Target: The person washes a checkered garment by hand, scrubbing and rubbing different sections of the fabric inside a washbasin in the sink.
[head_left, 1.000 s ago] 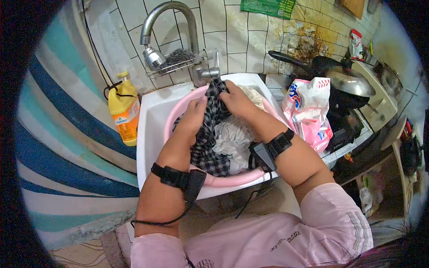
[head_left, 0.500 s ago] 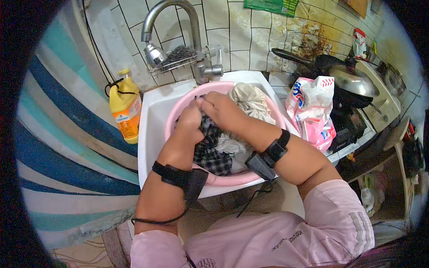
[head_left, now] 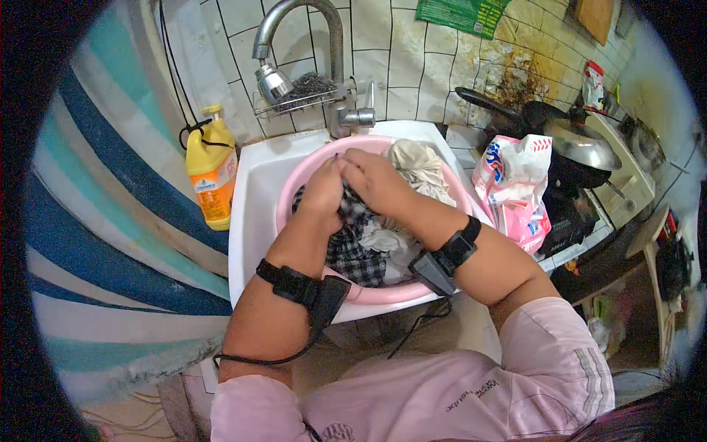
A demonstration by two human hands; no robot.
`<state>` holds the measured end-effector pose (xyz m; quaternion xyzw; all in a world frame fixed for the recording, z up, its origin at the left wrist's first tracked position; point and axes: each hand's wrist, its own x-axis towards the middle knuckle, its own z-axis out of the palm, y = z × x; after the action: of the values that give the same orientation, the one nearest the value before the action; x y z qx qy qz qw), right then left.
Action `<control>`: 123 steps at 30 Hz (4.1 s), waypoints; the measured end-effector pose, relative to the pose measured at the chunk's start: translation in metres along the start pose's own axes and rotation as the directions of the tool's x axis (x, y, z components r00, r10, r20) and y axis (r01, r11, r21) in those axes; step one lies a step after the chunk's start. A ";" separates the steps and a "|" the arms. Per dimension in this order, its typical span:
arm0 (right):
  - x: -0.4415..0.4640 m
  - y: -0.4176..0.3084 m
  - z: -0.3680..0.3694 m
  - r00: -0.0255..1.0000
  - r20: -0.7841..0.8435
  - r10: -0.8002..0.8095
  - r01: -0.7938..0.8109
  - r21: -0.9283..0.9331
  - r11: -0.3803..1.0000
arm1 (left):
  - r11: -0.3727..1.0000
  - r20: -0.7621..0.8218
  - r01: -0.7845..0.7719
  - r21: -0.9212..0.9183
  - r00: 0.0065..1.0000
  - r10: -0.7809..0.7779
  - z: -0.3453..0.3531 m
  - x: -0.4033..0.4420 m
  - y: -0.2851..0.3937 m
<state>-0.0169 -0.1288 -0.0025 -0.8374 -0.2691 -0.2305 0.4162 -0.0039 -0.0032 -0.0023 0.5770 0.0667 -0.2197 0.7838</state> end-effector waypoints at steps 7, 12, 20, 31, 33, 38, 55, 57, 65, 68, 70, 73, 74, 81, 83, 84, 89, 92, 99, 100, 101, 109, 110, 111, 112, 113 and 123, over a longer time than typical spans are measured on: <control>0.004 0.046 0.003 0.981 -0.032 0.192 -0.192 -0.017 0.981 | 0.986 0.078 -0.167 -0.019 0.983 0.168 0.008 -0.006 -0.001; 0.004 0.032 0.003 0.932 0.176 0.318 -0.357 0.278 0.892 | 0.933 0.038 -0.289 -0.215 0.952 0.303 0.002 0.003 0.000; 0.009 0.038 -0.005 0.905 0.187 0.383 -0.425 0.343 0.837 | 0.970 0.035 -0.224 -0.094 0.973 0.228 -0.008 0.020 -0.009; 0.002 0.035 -0.005 0.996 0.083 -0.021 0.017 0.051 0.999 | 0.995 0.012 -0.054 -0.082 0.998 0.055 -0.001 0.012 -0.007; -0.002 0.016 -0.006 0.984 0.166 -0.068 0.055 0.083 0.995 | 0.984 -0.049 -0.113 -0.135 0.993 0.108 -0.003 0.008 -0.004; -0.007 -0.007 -0.005 0.973 0.174 -0.150 0.165 -0.073 0.984 | 0.915 0.129 -0.055 -0.401 0.985 0.116 -0.017 0.026 -0.009; 0.005 0.051 -0.008 0.966 -0.027 0.257 -0.258 -0.014 0.966 | 0.963 0.000 -0.245 0.115 0.969 0.247 -0.015 0.034 -0.022; 0.001 0.038 -0.001 1.000 0.010 0.013 -0.013 0.012 1.000 | 0.961 -0.060 -0.276 0.018 0.959 0.276 -0.018 0.035 -0.021; -0.004 -0.019 -0.006 0.957 0.054 -0.284 0.283 0.026 0.959 | 0.966 0.254 0.022 -0.257 0.966 0.045 -0.016 0.027 -0.016; -0.003 -0.012 0.001 0.997 0.033 -0.066 0.067 -0.025 0.997 | 0.998 0.120 0.004 -0.065 0.993 0.004 -0.003 0.009 -0.008; 0.004 -0.003 0.002 0.998 0.004 0.060 -0.060 -0.007 0.998 | 0.997 -0.064 0.033 0.066 0.998 -0.029 0.012 -0.011 0.004; 0.008 0.001 0.003 0.980 -0.053 0.194 -0.193 0.016 0.981 | 0.991 -0.163 0.000 0.135 0.986 0.022 0.015 -0.010 0.003; 0.008 0.003 0.002 0.977 -0.082 0.199 -0.198 0.020 0.980 | 0.993 -0.086 -0.080 0.087 0.992 0.087 0.005 0.007 -0.006; 0.004 0.049 -0.001 0.962 -0.070 0.265 -0.268 -0.021 0.963 | 0.937 0.052 -0.291 0.194 0.957 0.286 0.007 0.006 -0.010; 0.004 0.037 -0.004 0.957 -0.059 0.285 -0.287 -0.028 0.958 | 0.959 -0.033 -0.260 0.111 0.964 0.265 0.004 0.007 -0.008; 0.003 0.028 -0.005 0.971 -0.027 0.238 -0.238 -0.008 0.971 | 0.970 -0.102 -0.230 0.081 0.966 0.238 0.002 0.007 -0.005; -0.006 -0.015 -0.003 0.995 0.031 -0.092 0.094 -0.103 0.990 | 0.958 0.075 -0.274 -0.089 0.957 0.281 -0.039 0.060 -0.028; -0.004 -0.010 0.005 0.996 0.041 -0.085 0.088 -0.081 0.993 | 0.943 0.135 -0.031 -0.332 0.988 0.080 -0.025 0.043 -0.024; 0.005 0.044 0.009 0.984 -0.135 0.113 -0.126 -0.095 0.988 | 0.959 0.004 -0.149 0.242 0.988 0.153 -0.008 0.032 -0.023; 0.005 0.039 0.006 0.984 -0.139 0.113 -0.127 -0.096 0.987 | 0.964 -0.011 -0.151 0.218 0.988 0.157 0.001 0.016 -0.016; 0.005 0.034 0.002 0.976 -0.093 0.198 -0.206 -0.077 0.976 | 0.969 -0.024 -0.153 0.194 0.987 0.161 0.007 0.008 -0.012; 0.005 0.059 0.003 0.959 -0.010 0.284 -0.283 -0.104 0.953 | 0.935 -0.123 -0.349 0.070 0.927 0.355 -0.011 0.038 -0.025; 0.006 0.058 0.003 0.960 0.007 0.279 -0.279 -0.049 0.959 | 0.919 -0.191 -0.393 -0.025 0.904 0.381 -0.013 0.043 -0.027; 0.007 0.052 0.002 0.961 0.025 0.274 -0.275 0.006 0.962 | 0.919 -0.197 -0.394 -0.029 0.903 0.382 -0.011 0.037 -0.022; 0.008 0.043 0.000 0.962 0.031 0.272 -0.272 0.005 0.962 | 0.920 -0.166 -0.367 -0.139 0.924 0.344 -0.006 0.026 -0.014; 0.008 0.034 -0.001 0.972 0.068 0.226 -0.233 0.112 0.966 | 0.910 -0.129 -0.333 -0.246 0.942 0.310 -0.004 0.020 -0.009; 0.006 0.040 0.001 0.971 0.059 0.230 -0.232 0.041 0.972 | 0.907 -0.100 -0.383 -0.176 0.923 0.371 -0.012 0.034 -0.017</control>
<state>0.0133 -0.1469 -0.0227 -0.8589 -0.1863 -0.1511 0.4525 0.0212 -0.0049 -0.0331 0.5074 0.0000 -0.0380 0.8609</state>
